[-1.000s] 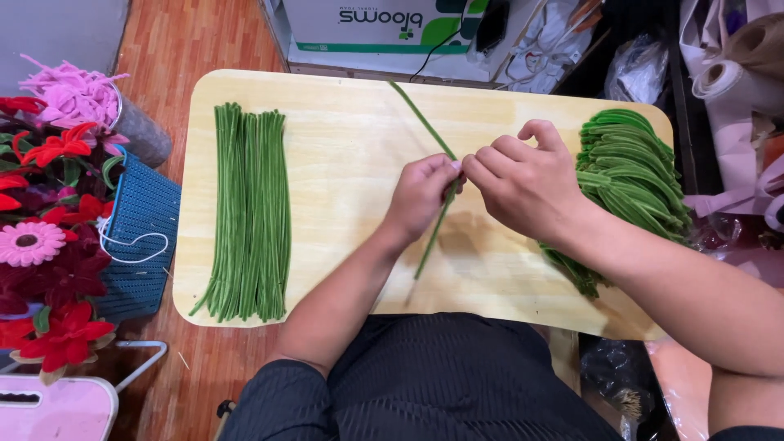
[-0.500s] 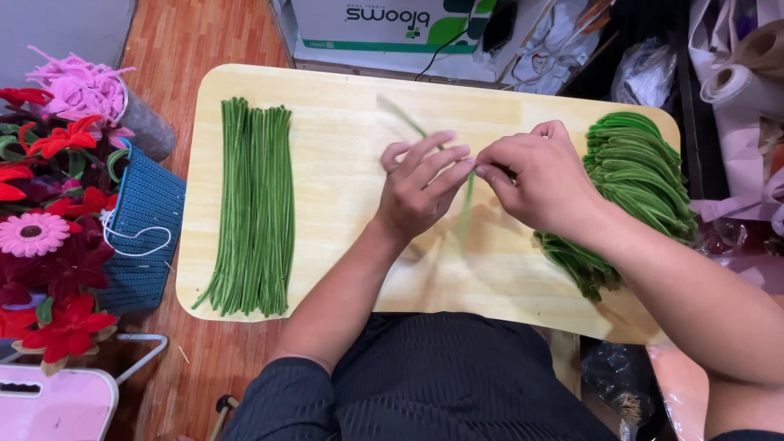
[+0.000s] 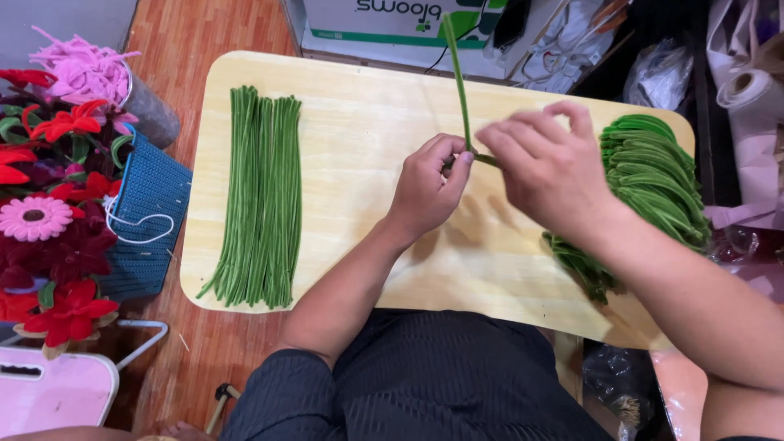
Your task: The person sits at a table and repeatedly picks up green pipe cleaners, twists them together, and folds them into leaf shapes. The finished leaves are placed in a pile on the right side of the table.
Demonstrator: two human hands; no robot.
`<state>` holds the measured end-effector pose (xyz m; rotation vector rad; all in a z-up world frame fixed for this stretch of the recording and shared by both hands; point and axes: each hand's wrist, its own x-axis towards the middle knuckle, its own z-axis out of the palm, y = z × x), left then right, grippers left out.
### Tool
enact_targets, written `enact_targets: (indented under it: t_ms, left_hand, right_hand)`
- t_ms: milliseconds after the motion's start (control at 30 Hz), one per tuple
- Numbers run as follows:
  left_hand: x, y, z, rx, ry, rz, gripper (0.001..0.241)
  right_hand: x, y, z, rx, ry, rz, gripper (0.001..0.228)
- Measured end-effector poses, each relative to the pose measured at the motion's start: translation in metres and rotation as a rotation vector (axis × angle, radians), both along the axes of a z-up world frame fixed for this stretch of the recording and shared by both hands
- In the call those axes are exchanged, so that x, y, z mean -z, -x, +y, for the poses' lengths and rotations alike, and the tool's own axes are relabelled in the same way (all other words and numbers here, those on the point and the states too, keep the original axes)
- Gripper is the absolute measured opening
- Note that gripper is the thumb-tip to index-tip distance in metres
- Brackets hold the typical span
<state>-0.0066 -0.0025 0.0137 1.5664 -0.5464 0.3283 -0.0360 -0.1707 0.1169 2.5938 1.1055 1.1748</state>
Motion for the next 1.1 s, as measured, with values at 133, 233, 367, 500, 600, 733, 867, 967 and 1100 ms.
enact_targets:
  t_ms: [133, 233, 367, 500, 600, 733, 867, 967, 1100]
  left_hand:
    - [-0.015, 0.008, 0.008, 0.064, -0.145, -0.093, 0.010]
    - [-0.021, 0.010, 0.009, 0.146, -0.072, -0.047, 0.009]
    - [-0.019, 0.006, 0.013, 0.233, -0.086, 0.135, 0.012]
    - [-0.008, 0.000, 0.010, 0.248, -0.012, 0.121, 0.010]
    - [-0.004, 0.000, 0.009, 0.222, 0.012, 0.189, 0.008]
    - [-0.004, 0.002, 0.006, 0.224, 0.042, 0.215, 0.007]
    - [-0.003, 0.002, 0.006, 0.214, 0.090, 0.259, 0.007]
    - [-0.005, 0.004, 0.004, 0.187, 0.171, 0.284, 0.008]
    - [0.007, -0.003, 0.002, 0.211, 0.327, 0.359, 0.013]
  right_hand:
    - [-0.022, 0.001, -0.012, 0.052, 0.307, 0.066, 0.069]
    - [-0.017, -0.006, -0.021, 0.078, 0.331, -0.008, 0.021]
    - [-0.004, -0.010, -0.032, 0.042, 0.256, 0.209, 0.016]
    - [0.004, 0.009, -0.031, 0.034, -0.048, 0.392, 0.008]
    - [0.016, 0.020, -0.029, 0.039, -0.287, 0.577, 0.005]
    - [0.033, 0.025, -0.023, 0.059, -0.567, 0.734, 0.010]
    - [0.046, 0.025, -0.013, 0.166, -0.837, 0.870, 0.011]
    - [0.051, 0.022, -0.009, 0.179, -0.910, 0.883, 0.011]
    - [0.059, 0.014, -0.012, 0.183, -0.958, 0.828, 0.008]
